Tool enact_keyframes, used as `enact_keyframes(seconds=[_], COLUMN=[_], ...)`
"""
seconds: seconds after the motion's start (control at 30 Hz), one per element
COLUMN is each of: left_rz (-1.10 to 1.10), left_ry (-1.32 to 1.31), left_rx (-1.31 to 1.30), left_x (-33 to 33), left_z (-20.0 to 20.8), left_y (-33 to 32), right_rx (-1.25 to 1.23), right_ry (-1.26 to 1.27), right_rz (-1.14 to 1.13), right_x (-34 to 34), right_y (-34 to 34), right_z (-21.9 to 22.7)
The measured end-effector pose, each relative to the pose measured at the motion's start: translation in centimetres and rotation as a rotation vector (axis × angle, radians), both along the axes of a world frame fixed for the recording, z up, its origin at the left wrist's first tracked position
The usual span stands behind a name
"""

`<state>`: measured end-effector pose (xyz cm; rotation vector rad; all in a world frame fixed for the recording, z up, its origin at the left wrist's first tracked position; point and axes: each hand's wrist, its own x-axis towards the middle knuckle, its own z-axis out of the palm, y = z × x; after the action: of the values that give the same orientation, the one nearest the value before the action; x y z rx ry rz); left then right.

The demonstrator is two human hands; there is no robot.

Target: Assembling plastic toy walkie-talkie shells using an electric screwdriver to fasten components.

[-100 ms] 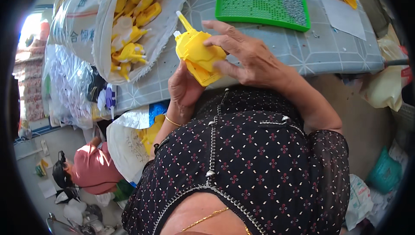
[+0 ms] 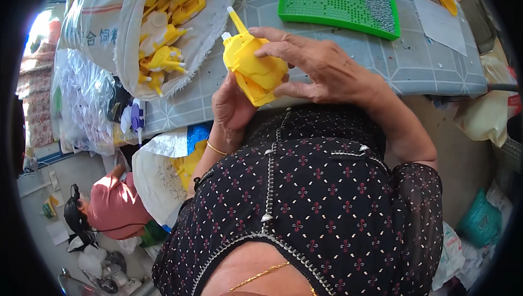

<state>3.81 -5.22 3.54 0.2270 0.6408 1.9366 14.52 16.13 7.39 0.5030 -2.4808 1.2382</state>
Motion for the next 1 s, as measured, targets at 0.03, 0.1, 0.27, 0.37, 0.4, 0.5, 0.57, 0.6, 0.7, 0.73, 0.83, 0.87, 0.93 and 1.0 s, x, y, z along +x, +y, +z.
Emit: enact_keyframes(seconds=[0.03, 0.1, 0.27, 0.37, 0.4, 0.5, 0.57, 0.6, 0.7, 0.73, 0.83, 0.87, 0.93, 1.0], left_rz=[-0.013, 0.024, 0.034, 0.097, 0.121, 0.138, 0.130, 0.140, 0.143, 0.142, 0.122, 0.121, 0.128, 0.122], left_ry=[0.034, 0.035, 0.026, -0.002, 0.026, 0.057, 0.059, 0.066, 0.081, 0.090, 0.172, 0.171, 0.214, 0.222], left_rx=[-0.013, -0.048, -0.058, -0.059, -0.070, -0.092, -0.100, -0.101, -0.104, -0.107, -0.118, -0.120, -0.140, -0.161], left_x=[-0.1, -0.2, -0.8, -1.0, -1.1, -1.3, -1.3, -1.3, -1.2, -1.2, -1.3, -1.3, -1.3, -1.2], left_z=[0.0, 0.0, -0.2, -0.4, -0.4, -0.5, -0.7, -0.8, -0.7, -0.7, -0.7, -0.6, -0.3, -0.3], left_y=[-0.3, -0.6, -1.0, -1.2, -1.2, -1.2, -1.1, -1.0, -0.8, -0.7, -0.8, -0.8, -0.9, -0.9], right_rx=[-0.005, 0.031, 0.102, 0.063, 0.040, 0.087, 0.120, 0.123, 0.103, 0.078, 0.043, 0.040, -0.019, -0.036], right_ry=[-0.009, -0.073, 0.038, 0.051, 0.066, 0.165, 0.175, 0.186, 0.198, 0.202, 0.143, 0.142, 0.115, 0.135], right_rz=[0.012, 0.081, 0.099, 0.075, 0.059, 0.017, -0.001, -0.019, -0.049, -0.056, -0.040, -0.041, 0.004, 0.024], right_x=[-0.3, -0.9, -2.1, -2.0, -1.8, -1.7, -1.5, -1.5, -1.4, -1.3, -1.0, -1.0, -1.2, -1.5], right_y=[0.2, 0.6, 1.0, 0.7, 0.4, -0.4, -0.8, -1.0, -1.5, -1.5, -1.5, -1.4, -1.2, -0.9], right_z=[0.0, -0.2, -0.9, -0.7, -0.6, -0.9, -1.0, -1.1, -1.4, -1.4, -1.3, -1.3, -1.6, -2.1])
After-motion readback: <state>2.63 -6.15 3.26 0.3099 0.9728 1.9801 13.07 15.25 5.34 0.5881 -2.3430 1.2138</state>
